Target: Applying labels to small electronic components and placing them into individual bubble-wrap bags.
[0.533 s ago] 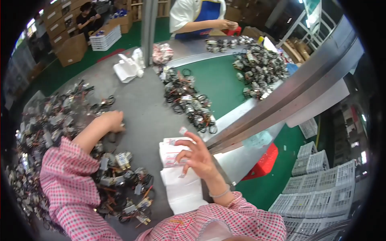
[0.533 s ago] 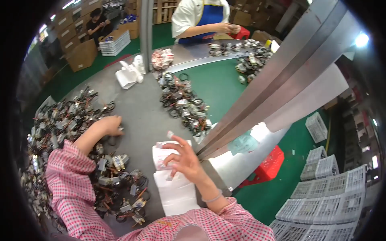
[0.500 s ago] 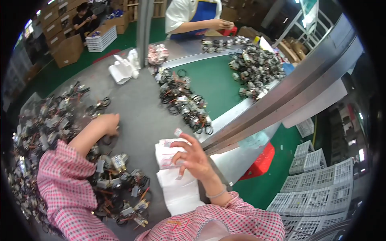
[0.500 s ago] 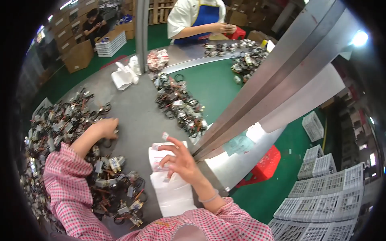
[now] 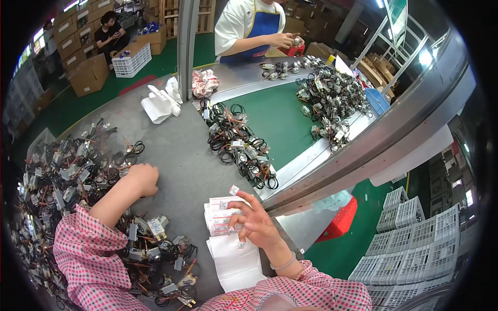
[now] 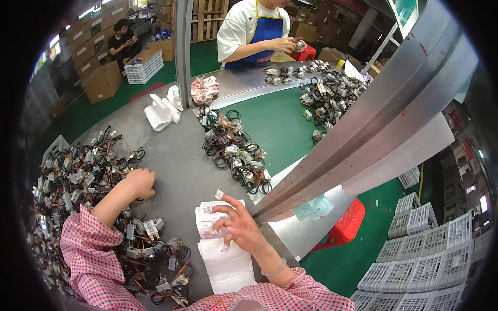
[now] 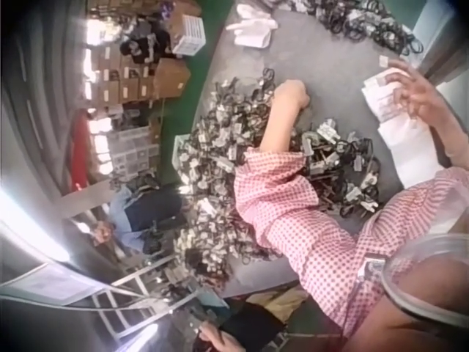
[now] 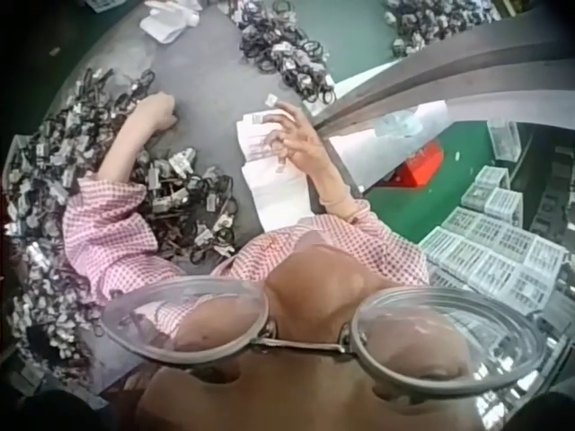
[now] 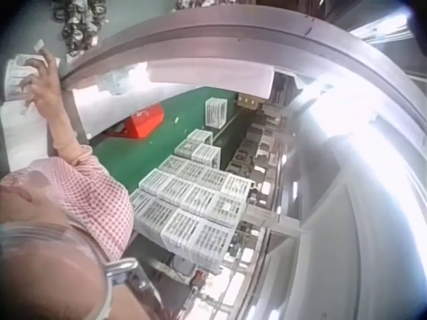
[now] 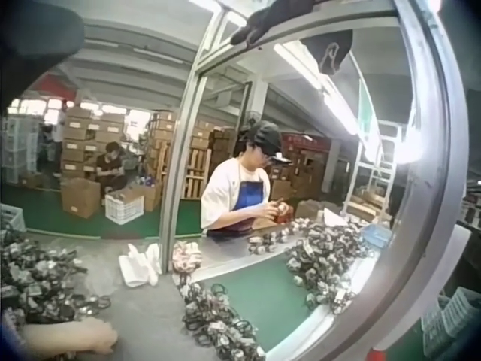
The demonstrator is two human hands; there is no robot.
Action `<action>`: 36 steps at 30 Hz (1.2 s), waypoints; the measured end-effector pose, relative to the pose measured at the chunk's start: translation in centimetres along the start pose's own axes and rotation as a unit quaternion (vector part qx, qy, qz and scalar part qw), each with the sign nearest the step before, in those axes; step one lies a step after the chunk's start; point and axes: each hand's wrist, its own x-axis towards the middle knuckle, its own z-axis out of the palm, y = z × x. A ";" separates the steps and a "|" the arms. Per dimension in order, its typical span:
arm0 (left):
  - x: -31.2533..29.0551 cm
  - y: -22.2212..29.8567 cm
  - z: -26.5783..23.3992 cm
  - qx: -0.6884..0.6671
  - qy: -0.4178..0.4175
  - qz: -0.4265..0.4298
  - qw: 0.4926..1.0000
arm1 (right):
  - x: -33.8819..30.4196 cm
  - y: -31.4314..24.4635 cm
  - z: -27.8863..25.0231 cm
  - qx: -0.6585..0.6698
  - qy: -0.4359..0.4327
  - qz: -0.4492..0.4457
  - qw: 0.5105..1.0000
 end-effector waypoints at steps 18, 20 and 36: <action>0.9 -0.3 0.9 -0.094 0.154 0.072 0.981 | -0.1 -0.2 -0.3 0.035 -0.001 0.012 0.999; 0.6 -0.3 0.5 -0.100 0.154 0.073 0.980 | -0.4 -0.2 -0.3 0.026 -0.002 0.015 1.000; -0.1 -0.3 -2.7 -0.325 0.293 0.123 0.891 | 0.1 0.2 -0.4 0.033 0.008 -0.003 0.999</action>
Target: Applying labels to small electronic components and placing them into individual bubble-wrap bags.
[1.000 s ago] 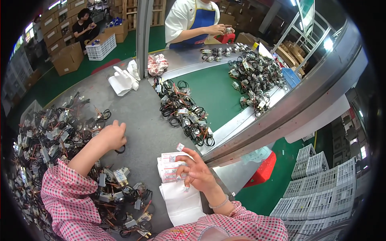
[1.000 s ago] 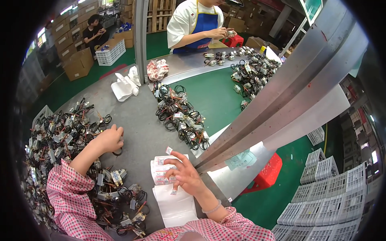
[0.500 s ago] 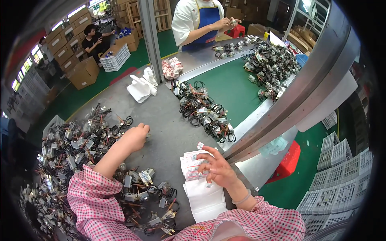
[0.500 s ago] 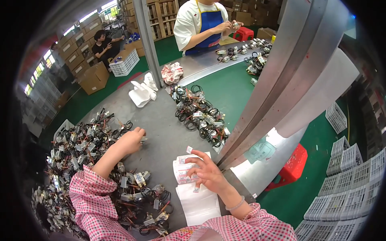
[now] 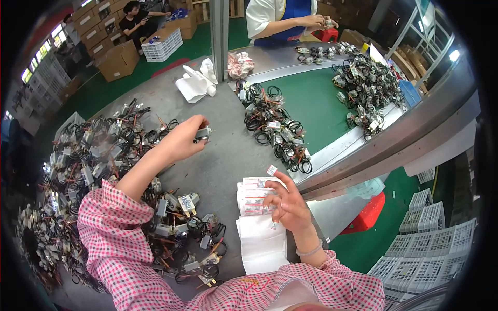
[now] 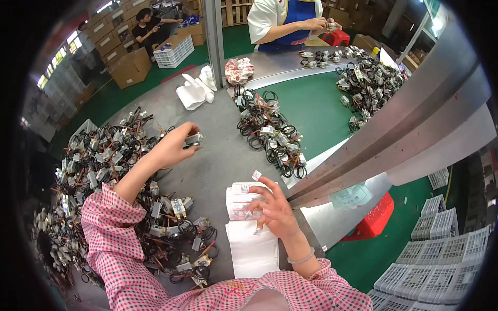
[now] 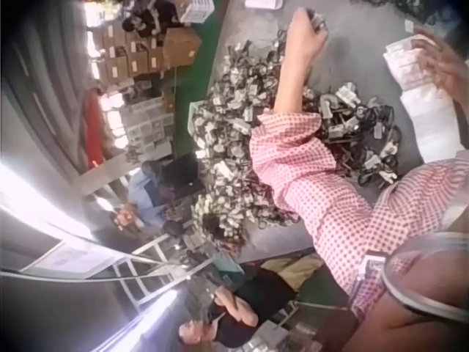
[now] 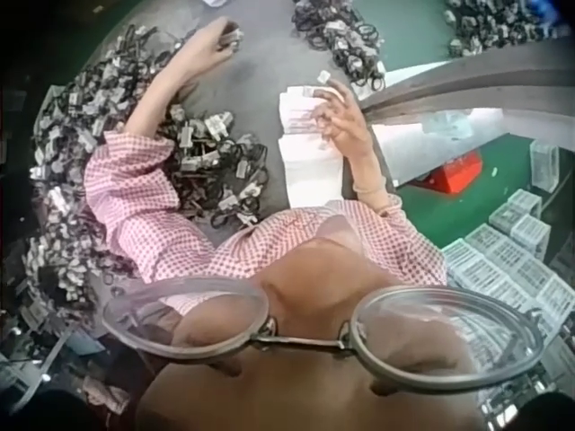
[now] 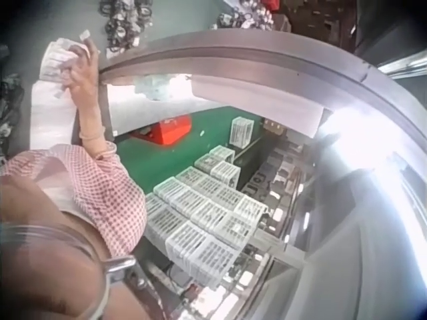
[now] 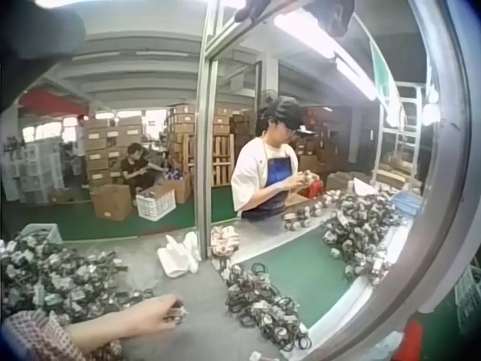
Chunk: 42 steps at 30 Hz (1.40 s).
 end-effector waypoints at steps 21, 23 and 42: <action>-0.7 -0.5 0.6 0.058 -0.188 -0.042 0.980 | -0.4 0.0 0.0 0.010 -0.014 -0.001 1.000; -1.0 -1.3 0.9 0.007 -0.158 -0.005 0.987 | -0.2 0.1 0.2 0.008 -0.013 0.003 1.000; -0.2 2.1 -0.6 -0.312 -0.282 -0.117 0.900 | -0.4 0.1 -0.2 0.011 -0.017 -0.008 1.000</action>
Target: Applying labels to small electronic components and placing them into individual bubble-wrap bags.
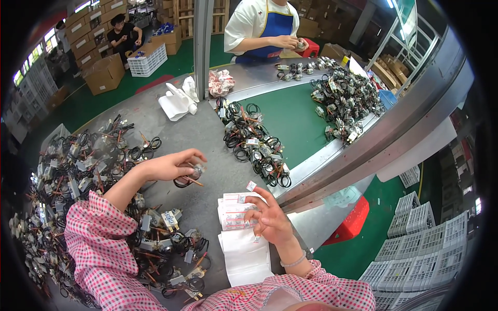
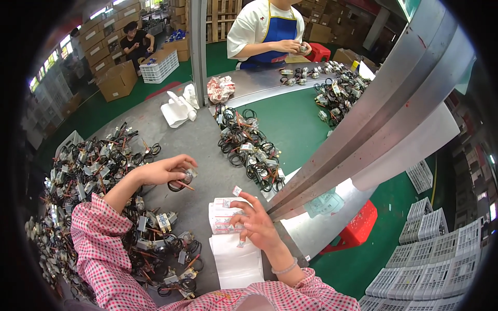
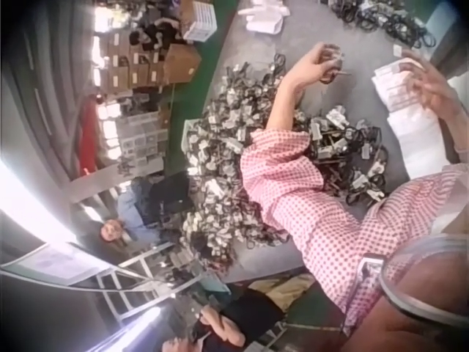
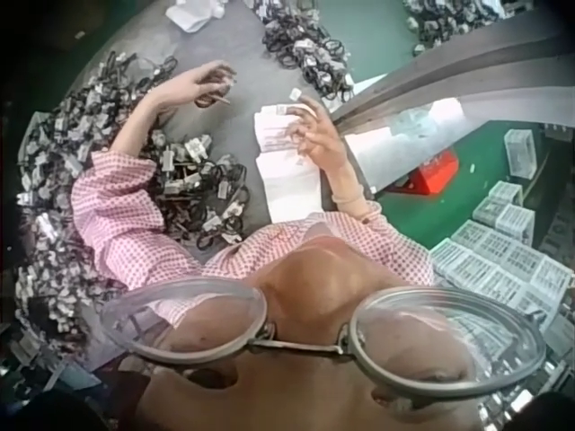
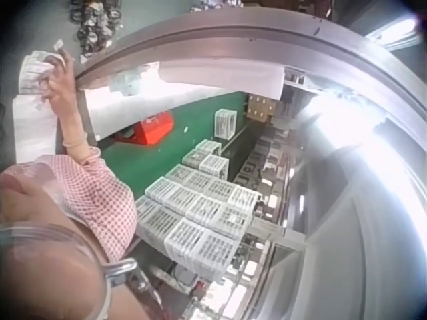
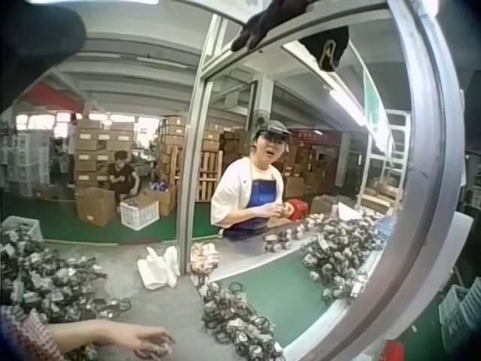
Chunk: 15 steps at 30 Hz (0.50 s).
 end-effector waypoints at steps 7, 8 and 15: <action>-2.9 5.0 0.3 -0.334 0.037 0.129 0.933 | -0.3 -1.2 3.1 -0.120 0.037 -0.068 0.990; -3.4 5.8 1.0 -0.361 0.069 0.136 0.920 | -0.3 -1.6 3.9 -0.171 0.037 -0.106 0.979; -5.4 7.9 8.9 -0.244 0.079 0.267 0.929 | 0.9 -6.7 11.0 -0.335 0.066 -0.289 0.895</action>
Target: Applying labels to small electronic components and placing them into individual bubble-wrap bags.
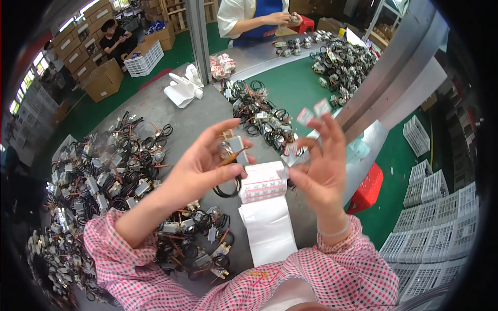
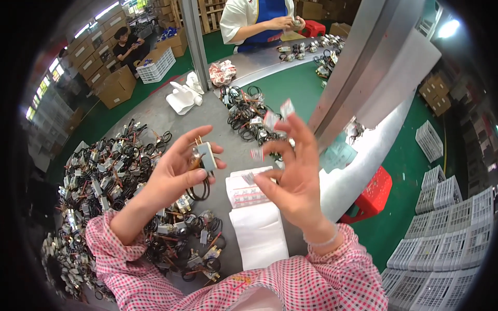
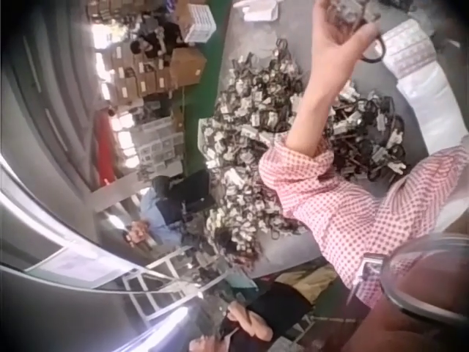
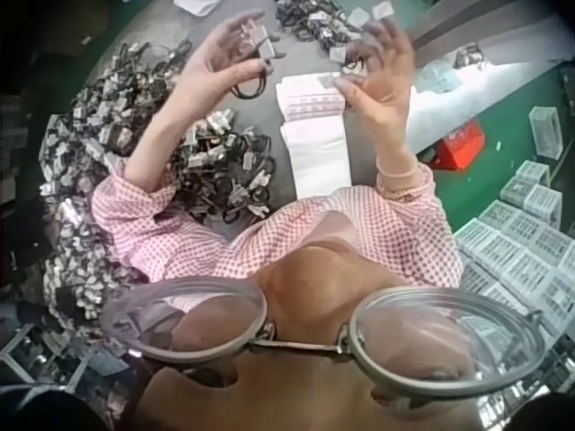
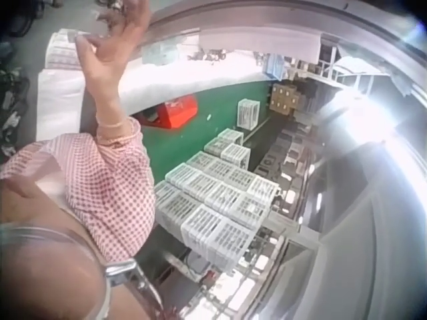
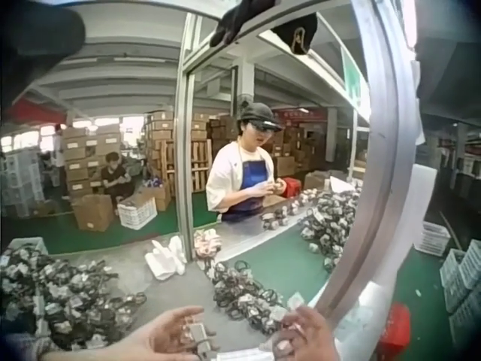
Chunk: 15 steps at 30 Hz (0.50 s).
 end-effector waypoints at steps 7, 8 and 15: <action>-1.4 0.1 2.5 -0.089 -0.010 0.120 0.989 | 2.1 -2.3 4.7 0.050 0.072 -0.001 0.996; -1.4 0.0 2.5 -0.091 -0.007 0.116 0.989 | 2.1 -2.0 5.4 0.052 0.073 0.004 0.996; -1.7 -0.6 2.8 -0.031 0.035 0.192 0.980 | 1.9 -1.0 8.0 0.065 0.099 -0.023 0.993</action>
